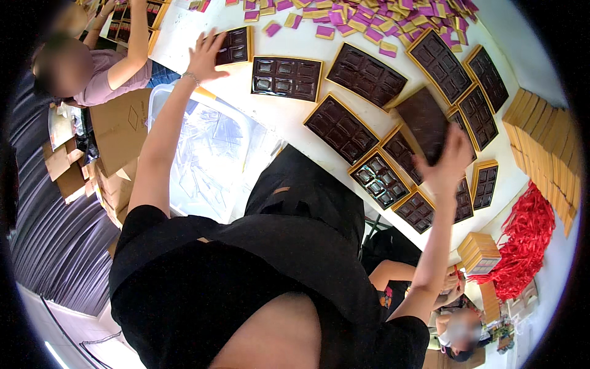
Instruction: The person places small wrapped chocolate bars into the compartments of rectangular cardboard trays. They then cover the filled trays with clear plastic lids and stack them. Later, they handle dark chocolate bars, placing them into similar trays and stacking the completed units on the table.
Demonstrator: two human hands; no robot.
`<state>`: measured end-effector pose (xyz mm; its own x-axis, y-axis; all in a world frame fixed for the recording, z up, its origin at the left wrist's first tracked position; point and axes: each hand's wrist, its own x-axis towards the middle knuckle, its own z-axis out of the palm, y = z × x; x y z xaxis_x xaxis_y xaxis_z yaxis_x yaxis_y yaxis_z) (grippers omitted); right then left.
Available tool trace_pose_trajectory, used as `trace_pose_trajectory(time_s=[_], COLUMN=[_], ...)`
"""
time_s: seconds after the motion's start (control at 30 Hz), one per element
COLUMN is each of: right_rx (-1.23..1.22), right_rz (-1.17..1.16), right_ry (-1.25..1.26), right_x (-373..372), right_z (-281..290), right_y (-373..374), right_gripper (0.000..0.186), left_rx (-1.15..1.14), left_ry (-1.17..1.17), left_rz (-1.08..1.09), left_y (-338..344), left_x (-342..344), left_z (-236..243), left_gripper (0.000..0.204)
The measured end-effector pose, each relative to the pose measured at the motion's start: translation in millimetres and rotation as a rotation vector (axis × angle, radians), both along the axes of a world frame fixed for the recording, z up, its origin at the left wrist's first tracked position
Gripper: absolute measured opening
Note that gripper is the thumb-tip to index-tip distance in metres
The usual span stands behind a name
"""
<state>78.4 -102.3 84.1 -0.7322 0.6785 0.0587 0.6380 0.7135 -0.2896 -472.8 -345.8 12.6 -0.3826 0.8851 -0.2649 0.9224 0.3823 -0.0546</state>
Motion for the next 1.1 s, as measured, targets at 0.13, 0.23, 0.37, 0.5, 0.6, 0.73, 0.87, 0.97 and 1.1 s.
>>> trace_pose_trajectory(time_s=[0.13, 0.23, 0.37, 0.5, 0.6, 0.73, 0.87, 0.97, 1.1], right_rx=[-0.490, -0.375, -0.203, -0.137, -0.157, -0.198, -0.091, -0.082, -0.106], right_rz=[0.415, 0.560, 0.403, 0.385, 0.484, 0.375, 0.256, 0.329, 0.355], right_ry=[0.093, 0.091, -0.091, -0.155, -0.206, -0.143, -0.197, -0.209, -0.177], right_x=[-134.8, -206.3, -249.2, -249.6, -244.6, -242.6, -250.1, -229.7, -224.5], right_z=[1.8, -46.8, -87.2, -98.3, -87.4, -53.1, -74.7, -81.1, -67.5], right_y=[-115.9, -182.1, -195.4, -191.9, -181.0, -160.3, -119.9, -119.9, -124.3], right_gripper=[0.098, 0.100, 0.093, 0.089, 0.089, 0.086, 0.081, 0.078, 0.072], left_rx=[-0.021, -0.087, 0.237, 0.179, 0.246, 0.212, 0.297, 0.227, 0.176], left_ry=[0.036, 0.148, -0.221, 0.069, -0.023, -0.064, -0.048, -0.084, -0.126], left_rz=[-0.394, -0.313, -0.155, -0.207, -0.200, -0.154, -0.047, -0.006, 0.042], left_y=[23.3, 26.9, 29.0, 30.5, 26.2, 12.9, 34.5, 25.8, 14.8], left_x=[32.1, 9.8, 18.2, 21.2, 31.5, 53.1, 67.2, 81.4, 97.8], left_z=[6.6, -21.7, -30.9, -45.6, -47.9, -37.6, -23.8, -24.1, -17.3], left_gripper=[0.095, 0.078, 0.078, 0.072, 0.071, 0.071, 0.069, 0.066, 0.068])
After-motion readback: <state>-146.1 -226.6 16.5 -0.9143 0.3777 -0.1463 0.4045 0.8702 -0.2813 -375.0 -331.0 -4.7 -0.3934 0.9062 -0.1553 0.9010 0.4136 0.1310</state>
